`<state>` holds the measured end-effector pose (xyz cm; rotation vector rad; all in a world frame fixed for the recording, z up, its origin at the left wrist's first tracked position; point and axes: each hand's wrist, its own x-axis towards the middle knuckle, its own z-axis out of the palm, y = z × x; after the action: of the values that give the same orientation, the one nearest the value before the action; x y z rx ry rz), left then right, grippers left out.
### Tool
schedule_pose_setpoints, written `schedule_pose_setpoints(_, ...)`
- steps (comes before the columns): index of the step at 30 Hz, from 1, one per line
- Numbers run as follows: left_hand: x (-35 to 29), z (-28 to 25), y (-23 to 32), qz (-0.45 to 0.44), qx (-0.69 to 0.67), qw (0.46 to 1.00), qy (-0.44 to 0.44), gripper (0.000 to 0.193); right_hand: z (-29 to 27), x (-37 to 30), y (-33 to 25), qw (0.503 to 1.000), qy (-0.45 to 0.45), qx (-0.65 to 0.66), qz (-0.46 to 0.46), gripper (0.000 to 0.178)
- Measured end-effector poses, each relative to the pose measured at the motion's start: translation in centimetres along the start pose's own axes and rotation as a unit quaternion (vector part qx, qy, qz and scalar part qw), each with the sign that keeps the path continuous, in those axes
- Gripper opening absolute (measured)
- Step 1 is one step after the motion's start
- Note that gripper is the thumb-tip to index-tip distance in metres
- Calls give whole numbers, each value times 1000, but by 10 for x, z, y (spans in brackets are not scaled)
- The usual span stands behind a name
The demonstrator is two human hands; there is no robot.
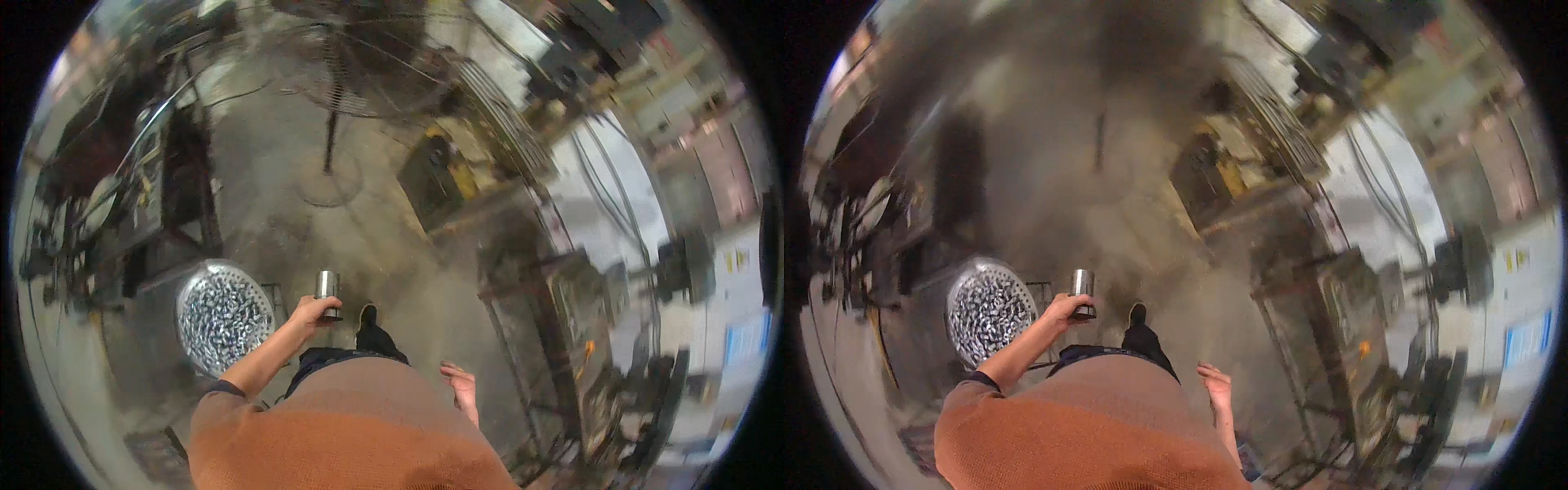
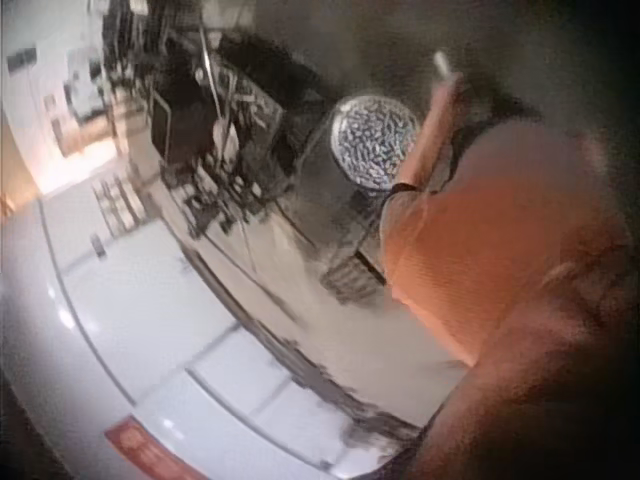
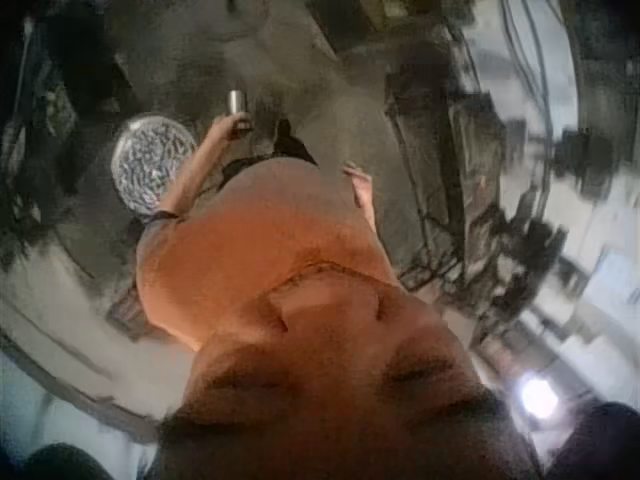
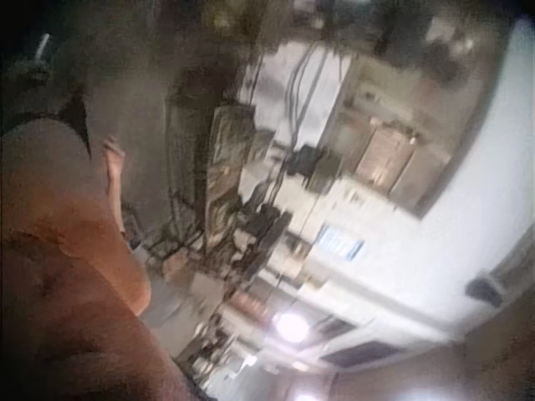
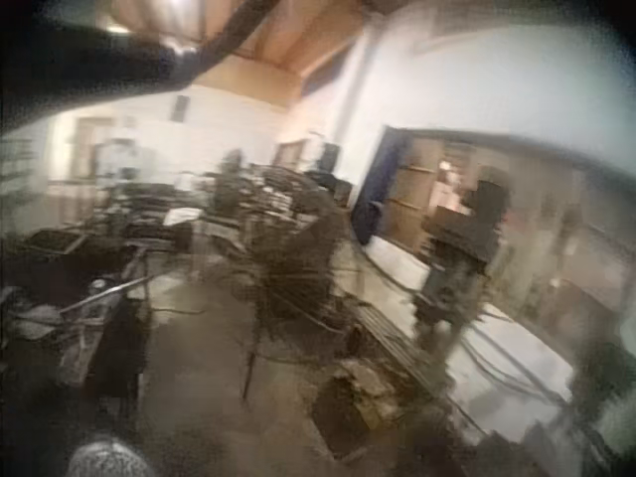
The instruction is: The person operates a metal turning machine, inserting cylindrical metal pieces and using a long metal rod to guide the cutting process. They repeatedly remove finished pieces and place them into a collection tray, then insert new pieces to continue the cycle.
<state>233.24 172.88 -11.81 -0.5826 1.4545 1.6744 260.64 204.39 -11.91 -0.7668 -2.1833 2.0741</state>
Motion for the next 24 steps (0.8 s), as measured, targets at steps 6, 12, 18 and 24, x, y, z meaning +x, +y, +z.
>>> schedule_pose_setpoints(6, 22, -34, 27, 22, -159, 975, 156, 29, 10, 168, -58, 985, -94, -19, 143, 35)
schedule_pose_setpoints(12, 17, -57, 48, 70, -284, 931, 218, 31, 98, 297, -111, 954, -250, -154, 66, 41)
schedule_pose_setpoints(18, 2, -92, 72, 81, -385, 887, 244, 32, 241, 385, -151, 886, -436, -151, -43, 45)
schedule_pose_setpoints(24, 26, -159, 118, 117, -417, 857, 280, 33, 383, 445, -186, 842, -515, -143, -76, 44)
